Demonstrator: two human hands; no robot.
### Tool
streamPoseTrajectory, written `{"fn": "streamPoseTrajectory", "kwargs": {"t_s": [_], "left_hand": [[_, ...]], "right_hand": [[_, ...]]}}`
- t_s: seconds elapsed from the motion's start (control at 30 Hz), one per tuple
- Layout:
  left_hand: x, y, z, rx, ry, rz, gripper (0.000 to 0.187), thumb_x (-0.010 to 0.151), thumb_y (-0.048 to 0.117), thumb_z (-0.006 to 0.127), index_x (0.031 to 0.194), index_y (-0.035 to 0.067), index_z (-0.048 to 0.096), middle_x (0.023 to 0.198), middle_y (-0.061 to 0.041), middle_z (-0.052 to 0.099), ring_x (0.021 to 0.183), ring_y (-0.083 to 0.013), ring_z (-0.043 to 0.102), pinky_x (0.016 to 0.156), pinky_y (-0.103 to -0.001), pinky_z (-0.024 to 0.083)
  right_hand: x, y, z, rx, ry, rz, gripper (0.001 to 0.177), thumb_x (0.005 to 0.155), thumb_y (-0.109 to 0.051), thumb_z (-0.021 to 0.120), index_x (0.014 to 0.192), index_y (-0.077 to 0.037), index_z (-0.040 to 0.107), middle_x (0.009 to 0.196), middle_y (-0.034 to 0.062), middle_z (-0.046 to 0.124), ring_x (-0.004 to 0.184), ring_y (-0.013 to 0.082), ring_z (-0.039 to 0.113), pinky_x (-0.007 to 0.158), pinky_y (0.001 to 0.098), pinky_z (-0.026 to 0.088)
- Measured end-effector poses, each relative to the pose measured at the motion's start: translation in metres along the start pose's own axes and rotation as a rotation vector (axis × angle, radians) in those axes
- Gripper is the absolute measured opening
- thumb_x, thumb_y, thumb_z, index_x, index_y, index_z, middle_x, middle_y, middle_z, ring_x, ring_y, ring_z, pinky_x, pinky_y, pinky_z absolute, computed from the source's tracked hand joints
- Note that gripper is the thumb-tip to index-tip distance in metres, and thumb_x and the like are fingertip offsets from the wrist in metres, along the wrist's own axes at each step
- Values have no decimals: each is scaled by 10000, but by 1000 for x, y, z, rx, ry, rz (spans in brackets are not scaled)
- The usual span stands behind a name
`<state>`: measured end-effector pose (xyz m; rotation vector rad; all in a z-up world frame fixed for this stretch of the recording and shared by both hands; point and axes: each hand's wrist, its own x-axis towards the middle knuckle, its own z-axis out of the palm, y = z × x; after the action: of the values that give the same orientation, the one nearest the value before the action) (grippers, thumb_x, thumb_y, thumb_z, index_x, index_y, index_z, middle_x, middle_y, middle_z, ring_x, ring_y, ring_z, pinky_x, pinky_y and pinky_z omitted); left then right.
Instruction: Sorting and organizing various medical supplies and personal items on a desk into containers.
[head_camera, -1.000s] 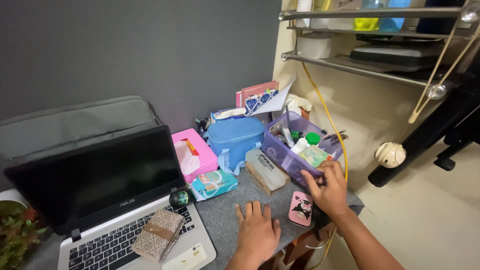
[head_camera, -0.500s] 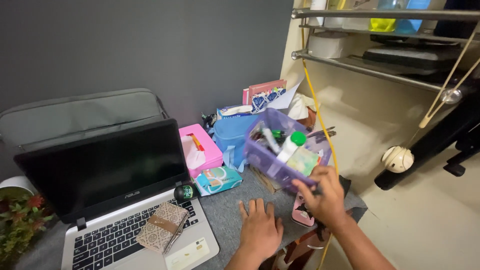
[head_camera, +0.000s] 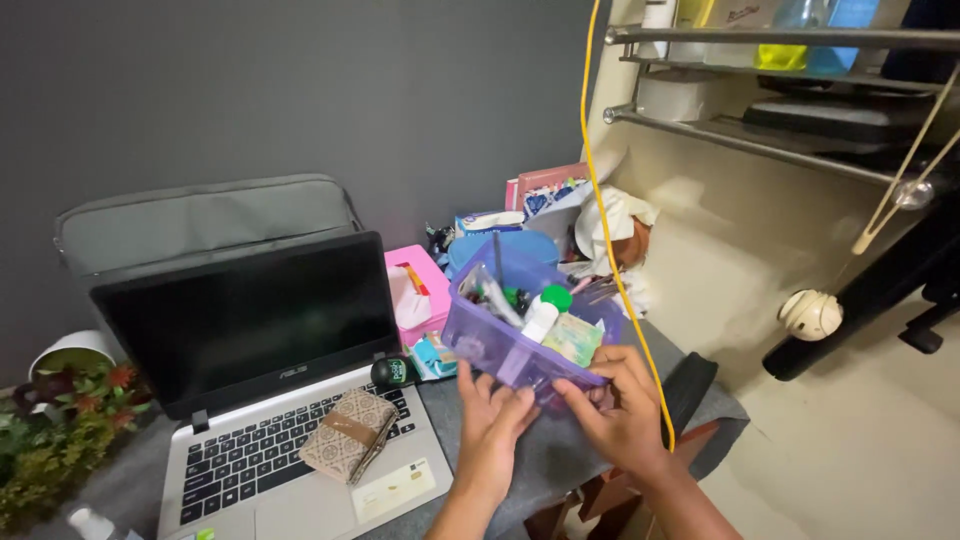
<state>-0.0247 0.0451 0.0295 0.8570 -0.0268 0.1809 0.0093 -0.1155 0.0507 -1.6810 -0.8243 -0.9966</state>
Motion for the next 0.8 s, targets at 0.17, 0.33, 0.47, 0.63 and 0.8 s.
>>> {"fn": "streamPoseTrajectory", "kwargs": {"t_s": [0.17, 0.33, 0.47, 0.63, 0.8], "left_hand": [[-5, 33, 32, -14, 224, -55, 964, 787, 257, 768, 1518, 203, 141, 1259, -128, 599, 1063, -249, 677, 822, -416, 590], [-11, 31, 11, 49, 313, 41, 881, 793, 163, 774, 1509, 112, 264, 1220, -154, 631, 1037, -270, 675, 748, -428, 539], [-36, 55, -8, -55, 170, 188, 863, 748, 55, 708, 1471, 112, 242, 1240, -177, 627, 1050, -286, 700, 820, -439, 632], [-65, 94, -57, 46, 135, 294, 929, 741, 21, 646, 1558, 171, 231, 1307, -128, 593, 1105, -262, 660, 821, -447, 599], [-80, 108, -106, 165, 122, 407, 1012, 746, 1, 659, 1624, 160, 181, 1402, -126, 526, 1264, -272, 567, 1031, -442, 500]], "right_hand": [[-6, -6, -4, 4, -63, 96, 295, 749, -85, 896, 894, -16, 648, 997, 60, 603, 680, 72, 549, 560, 209, 454], [-14, -28, -12, -142, -160, -65, 300, 752, -136, 926, 885, -60, 667, 1010, 29, 634, 689, 52, 619, 591, 204, 505], [-18, -48, -26, 61, -297, -24, 390, 742, -116, 870, 1074, -9, 696, 1184, 128, 614, 761, 133, 633, 664, 254, 537], [-17, -60, -14, 88, -186, 32, 303, 808, -69, 781, 1094, -25, 692, 1291, 171, 610, 902, 190, 684, 793, 286, 550], [-17, -80, 15, 102, -483, 61, 255, 910, -36, 713, 1164, -52, 729, 1191, 98, 722, 1091, 231, 739, 880, 304, 579]]}}
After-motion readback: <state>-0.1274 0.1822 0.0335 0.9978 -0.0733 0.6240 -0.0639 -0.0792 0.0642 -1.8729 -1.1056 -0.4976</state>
